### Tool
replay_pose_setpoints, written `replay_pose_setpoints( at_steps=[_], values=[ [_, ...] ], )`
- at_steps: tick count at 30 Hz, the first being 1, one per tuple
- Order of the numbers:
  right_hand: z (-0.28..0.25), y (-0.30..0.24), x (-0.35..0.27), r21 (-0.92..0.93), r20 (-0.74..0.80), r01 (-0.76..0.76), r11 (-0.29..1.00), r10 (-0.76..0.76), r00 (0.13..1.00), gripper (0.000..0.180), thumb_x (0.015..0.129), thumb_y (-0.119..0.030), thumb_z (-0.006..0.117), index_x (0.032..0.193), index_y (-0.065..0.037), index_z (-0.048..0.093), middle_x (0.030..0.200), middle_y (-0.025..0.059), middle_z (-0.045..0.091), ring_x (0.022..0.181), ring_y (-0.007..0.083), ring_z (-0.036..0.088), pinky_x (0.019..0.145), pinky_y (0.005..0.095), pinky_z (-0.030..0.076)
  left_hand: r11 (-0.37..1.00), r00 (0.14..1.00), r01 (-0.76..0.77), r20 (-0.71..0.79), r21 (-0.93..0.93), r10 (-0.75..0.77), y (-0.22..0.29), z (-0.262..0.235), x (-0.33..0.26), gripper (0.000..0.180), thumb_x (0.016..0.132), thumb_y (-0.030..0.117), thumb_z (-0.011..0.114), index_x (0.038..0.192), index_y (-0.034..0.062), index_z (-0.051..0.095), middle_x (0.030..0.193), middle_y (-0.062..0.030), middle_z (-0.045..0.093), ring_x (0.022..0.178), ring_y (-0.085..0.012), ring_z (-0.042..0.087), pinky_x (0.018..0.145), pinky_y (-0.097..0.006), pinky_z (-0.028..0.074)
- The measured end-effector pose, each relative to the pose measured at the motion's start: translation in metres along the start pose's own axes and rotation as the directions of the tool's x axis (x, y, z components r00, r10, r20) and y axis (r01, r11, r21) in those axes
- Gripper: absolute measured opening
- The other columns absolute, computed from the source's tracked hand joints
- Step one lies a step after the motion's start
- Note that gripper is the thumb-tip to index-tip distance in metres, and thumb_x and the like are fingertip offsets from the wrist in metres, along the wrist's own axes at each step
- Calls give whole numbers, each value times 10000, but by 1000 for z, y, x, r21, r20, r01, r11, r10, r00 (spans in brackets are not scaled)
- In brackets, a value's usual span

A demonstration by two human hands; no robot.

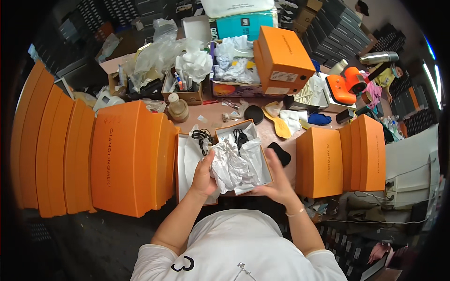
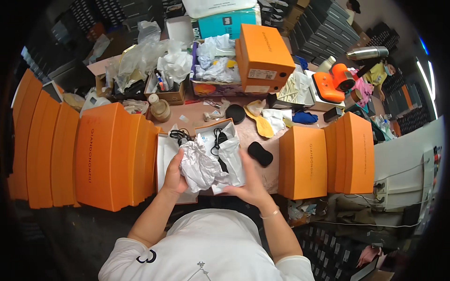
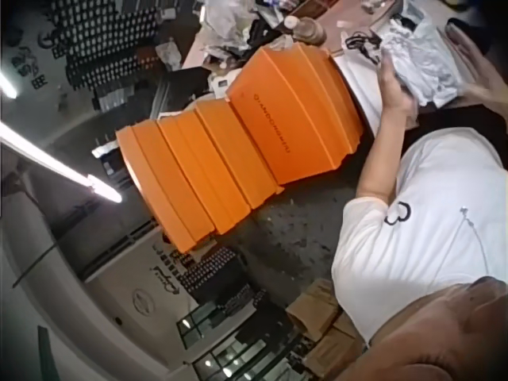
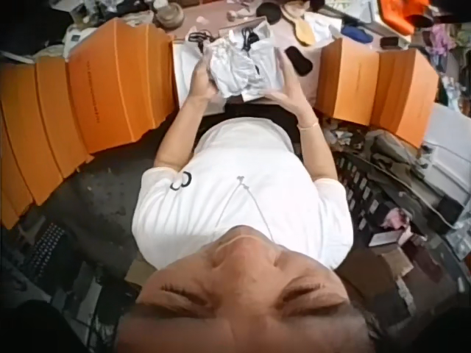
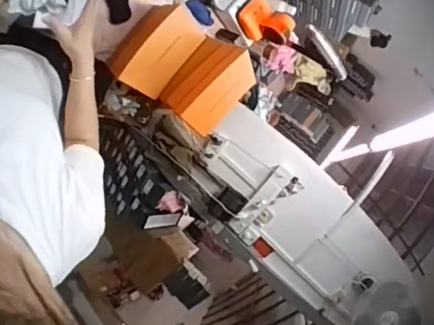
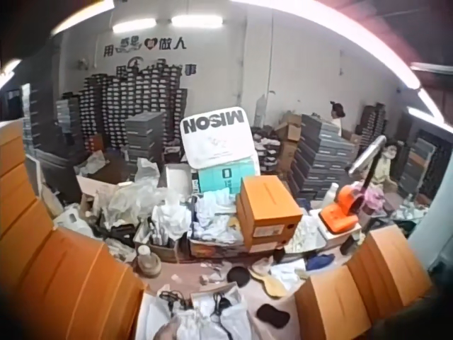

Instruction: The recorder is packing high-heeled shoes into boxes, including wrapping them in tissue paper and adding silica gel packets.

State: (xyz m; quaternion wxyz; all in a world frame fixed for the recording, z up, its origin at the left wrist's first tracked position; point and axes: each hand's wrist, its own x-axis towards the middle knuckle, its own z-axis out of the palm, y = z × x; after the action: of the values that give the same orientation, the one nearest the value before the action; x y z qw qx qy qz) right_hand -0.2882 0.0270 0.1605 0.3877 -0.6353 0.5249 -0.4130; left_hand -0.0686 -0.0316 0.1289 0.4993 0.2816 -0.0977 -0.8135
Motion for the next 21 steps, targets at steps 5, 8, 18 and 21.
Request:
replay_pose_setpoints(
  at_steps=[5, 8, 18, 21],
  values=[
    [28, 36, -1, 108, 486, -242, 964, 161, 859, 422, 816, -135, 666, 1206, -13, 562, 1004, 105, 655, 909, 147, 577, 835, 308, 464, 960, 961, -237, -109, 151, 254, 49, 43, -6, 473, 922, 474, 525, 1117, 47, 587, 1033, -85, 647, 948, -201, 628, 844, -340, 507],
    [-4, 49, -16, 204, 452, -408, 890, 285, 845, 239, 875, -113, 606, 1084, 2, 611, 869, -7, 612, 789, 55, 537, 708, 242, 458, 907, 906, -418, -52, 47, 420, 95, 58, -5, 363, 915, 402, 586, 1006, 52, 612, 868, -74, 653, 766, -202, 641, 787, -318, 516],
    [-144, 55, 43, 326, 289, -262, 908, 168, 942, 148, 916, -137, 616, 916, 9, 645, 722, -77, 533, 650, 13, 431, 562, 190, 363, 681, 611, -634, -301, 367, 732, 60, -24, 53, 473, 899, 381, 636, 1201, 30, 540, 1127, -52, 586, 1021, -158, 563, 863, -319, 460],
    [-143, 86, 59, 546, 303, -370, 752, 234, 924, 142, 940, -136, 584, 964, -5, 632, 782, -58, 581, 667, 18, 477, 588, 193, 399, 874, 808, -480, -349, 78, 475, -4, 18, 34, 636, 931, 562, 475, 1359, 98, 404, 1268, -57, 522, 1175, -198, 481, 958, -447, 385]
  ],
)
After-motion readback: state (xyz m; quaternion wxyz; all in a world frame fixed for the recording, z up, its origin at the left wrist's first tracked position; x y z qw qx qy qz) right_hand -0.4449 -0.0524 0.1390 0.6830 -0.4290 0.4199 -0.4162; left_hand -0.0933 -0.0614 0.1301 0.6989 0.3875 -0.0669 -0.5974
